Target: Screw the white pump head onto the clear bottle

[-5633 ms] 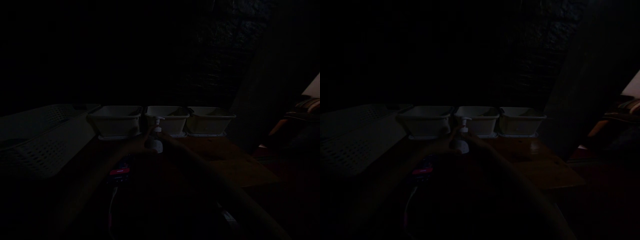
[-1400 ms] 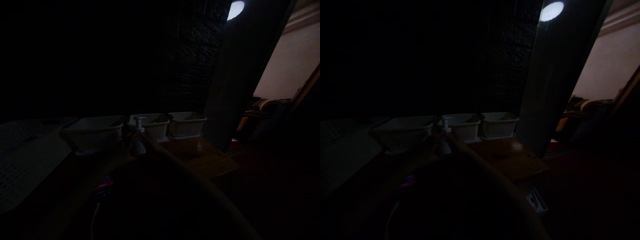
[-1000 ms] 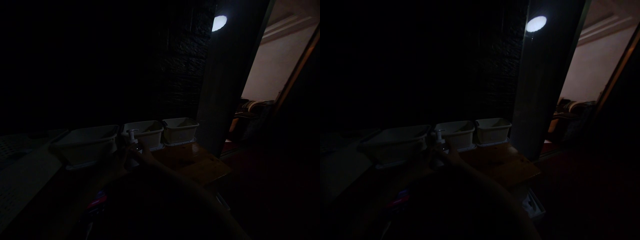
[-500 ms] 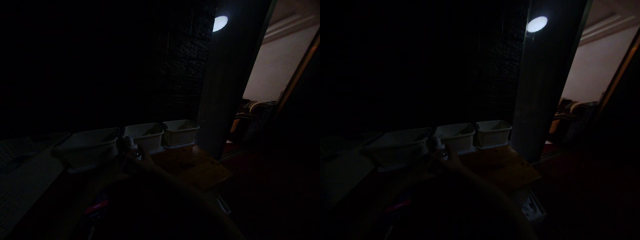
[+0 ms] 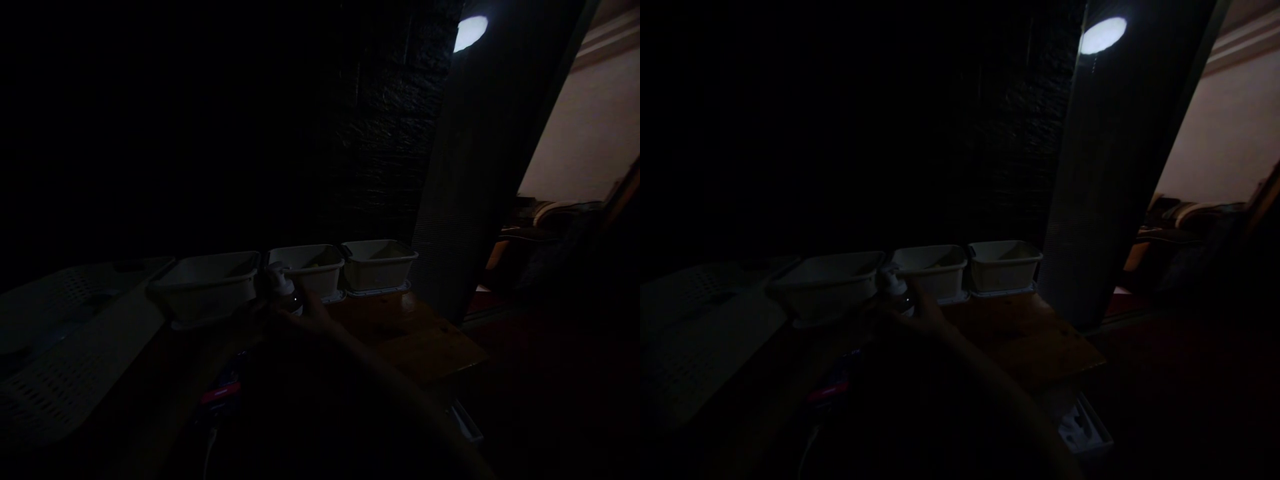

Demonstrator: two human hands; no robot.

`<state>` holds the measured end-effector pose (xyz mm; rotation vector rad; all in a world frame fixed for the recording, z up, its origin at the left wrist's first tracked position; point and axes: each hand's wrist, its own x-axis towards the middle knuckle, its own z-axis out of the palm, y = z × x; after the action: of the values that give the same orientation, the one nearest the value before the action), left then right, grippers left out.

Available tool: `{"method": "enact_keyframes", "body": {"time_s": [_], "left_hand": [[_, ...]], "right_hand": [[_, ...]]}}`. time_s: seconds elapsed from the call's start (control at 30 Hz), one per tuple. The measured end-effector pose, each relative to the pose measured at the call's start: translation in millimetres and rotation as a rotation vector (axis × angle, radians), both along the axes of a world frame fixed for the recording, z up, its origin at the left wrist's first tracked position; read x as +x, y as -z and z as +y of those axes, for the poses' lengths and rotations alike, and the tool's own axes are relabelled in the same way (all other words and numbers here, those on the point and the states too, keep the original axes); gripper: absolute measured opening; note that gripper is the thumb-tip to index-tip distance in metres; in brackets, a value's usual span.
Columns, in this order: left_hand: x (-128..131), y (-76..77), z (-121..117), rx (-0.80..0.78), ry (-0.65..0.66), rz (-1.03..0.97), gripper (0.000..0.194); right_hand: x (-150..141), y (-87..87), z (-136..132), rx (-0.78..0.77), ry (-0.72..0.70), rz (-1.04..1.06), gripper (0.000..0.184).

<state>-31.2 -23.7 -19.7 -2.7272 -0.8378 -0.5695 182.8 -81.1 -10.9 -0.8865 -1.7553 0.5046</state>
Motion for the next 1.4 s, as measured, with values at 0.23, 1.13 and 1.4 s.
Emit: {"method": "enact_keyframes", "body": {"time_s": [0.23,1.13,1.4], "left_hand": [[-1.1,0.7,3.0,0.079,0.075,-0.080,0.053],[-24.8,-14.5,35.9,0.290,-0.279,-0.362,0.042],[-26.3,-3.4,46.8,0.289,-0.301,-0.327,0.044]], "right_hand": [[13.3,-13.2,-8.0,0.128,0.043,-0.216,0.077],[63.6,-4.8,20.0,0.461,0.510,0.029,0.067],[60.7,-11.0,23.9,0.384,0.434,0.087,0.069]]}}
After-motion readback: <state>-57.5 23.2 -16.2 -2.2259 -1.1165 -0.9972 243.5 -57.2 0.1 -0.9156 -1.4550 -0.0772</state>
